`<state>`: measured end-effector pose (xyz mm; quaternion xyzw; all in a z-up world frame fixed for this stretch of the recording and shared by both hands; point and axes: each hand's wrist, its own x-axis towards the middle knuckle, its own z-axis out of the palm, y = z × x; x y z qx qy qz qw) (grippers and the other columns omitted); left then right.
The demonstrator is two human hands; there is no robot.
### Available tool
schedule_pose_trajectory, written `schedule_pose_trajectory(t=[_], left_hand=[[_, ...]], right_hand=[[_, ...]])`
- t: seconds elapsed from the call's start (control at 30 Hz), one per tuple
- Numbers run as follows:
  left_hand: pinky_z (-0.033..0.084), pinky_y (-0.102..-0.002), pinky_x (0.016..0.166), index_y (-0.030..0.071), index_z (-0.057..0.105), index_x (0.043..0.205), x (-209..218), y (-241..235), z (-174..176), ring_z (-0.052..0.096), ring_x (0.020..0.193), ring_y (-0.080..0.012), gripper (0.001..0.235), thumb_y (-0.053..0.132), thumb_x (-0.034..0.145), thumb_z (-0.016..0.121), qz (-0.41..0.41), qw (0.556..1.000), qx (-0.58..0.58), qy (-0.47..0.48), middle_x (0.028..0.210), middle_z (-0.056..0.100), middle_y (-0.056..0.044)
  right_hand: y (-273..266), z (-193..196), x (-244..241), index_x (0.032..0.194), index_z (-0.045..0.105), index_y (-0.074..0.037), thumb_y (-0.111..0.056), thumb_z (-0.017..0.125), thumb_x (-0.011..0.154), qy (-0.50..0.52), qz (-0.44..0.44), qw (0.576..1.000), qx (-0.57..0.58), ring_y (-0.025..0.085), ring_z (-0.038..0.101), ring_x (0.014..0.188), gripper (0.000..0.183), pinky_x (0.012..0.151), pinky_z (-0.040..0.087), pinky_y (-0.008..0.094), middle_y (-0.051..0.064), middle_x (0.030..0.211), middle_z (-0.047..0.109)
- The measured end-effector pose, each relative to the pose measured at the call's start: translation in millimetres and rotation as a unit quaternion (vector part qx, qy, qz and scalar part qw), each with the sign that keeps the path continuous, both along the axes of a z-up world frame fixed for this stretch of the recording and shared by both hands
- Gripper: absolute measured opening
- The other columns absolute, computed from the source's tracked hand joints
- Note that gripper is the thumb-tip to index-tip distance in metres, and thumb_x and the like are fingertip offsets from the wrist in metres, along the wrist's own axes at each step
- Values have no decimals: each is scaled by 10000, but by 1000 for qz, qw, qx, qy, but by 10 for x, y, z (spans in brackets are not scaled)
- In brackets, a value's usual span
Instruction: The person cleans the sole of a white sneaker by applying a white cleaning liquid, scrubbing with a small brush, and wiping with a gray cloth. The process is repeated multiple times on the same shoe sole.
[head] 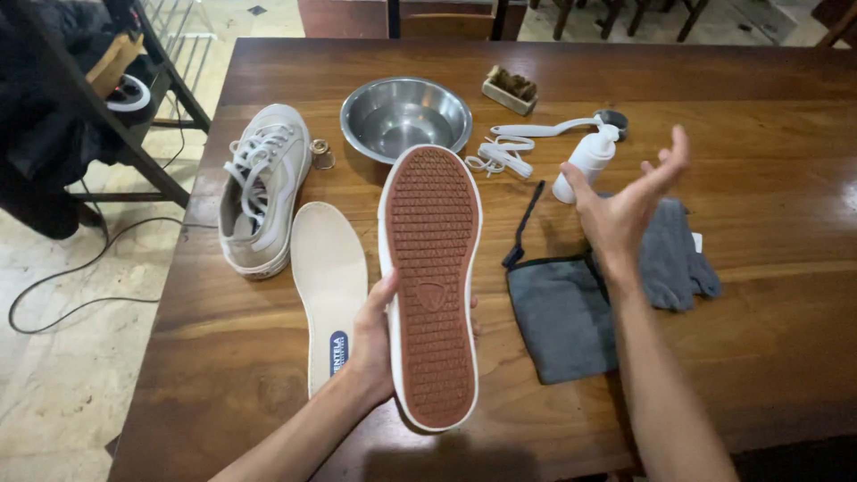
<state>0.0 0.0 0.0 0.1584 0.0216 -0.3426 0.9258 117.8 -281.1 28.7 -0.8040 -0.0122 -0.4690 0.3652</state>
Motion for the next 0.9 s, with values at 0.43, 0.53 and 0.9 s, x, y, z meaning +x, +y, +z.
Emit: schedule_pose_trajectory(t=[0.43,0.53,0.9], left_hand=[[534,-397,645,22,685,1059,4,-41,294,639,700,-263,521,503,883,591,130,978,148,71,856,695,-138],[528,-405,664,18,670,1043,13,-31,344,631,715,-281,537,523,883,585,134,975,147,99,850,674,-155],[445,-454,1086,114,523,1443,134,-48,59,566,1241,-319,817,661,836,503,139,970,174,96,1382,578,-142]], right_hand=[[-280,175,-64,1573,328,-240,107,435,820,-112,211,957,162,241,535,1040,837,893,505,375,20,1698,209],[-1,520,-359,1378,416,-293,-55,483,859,6,326,842,429,321,632,742,574,556,637,458,176,1247,470],[737,-62,-909,1473,474,-104,-53,867,698,120,314,936,-102,324,626,1166,871,1032,461,464,143,1301,629]])
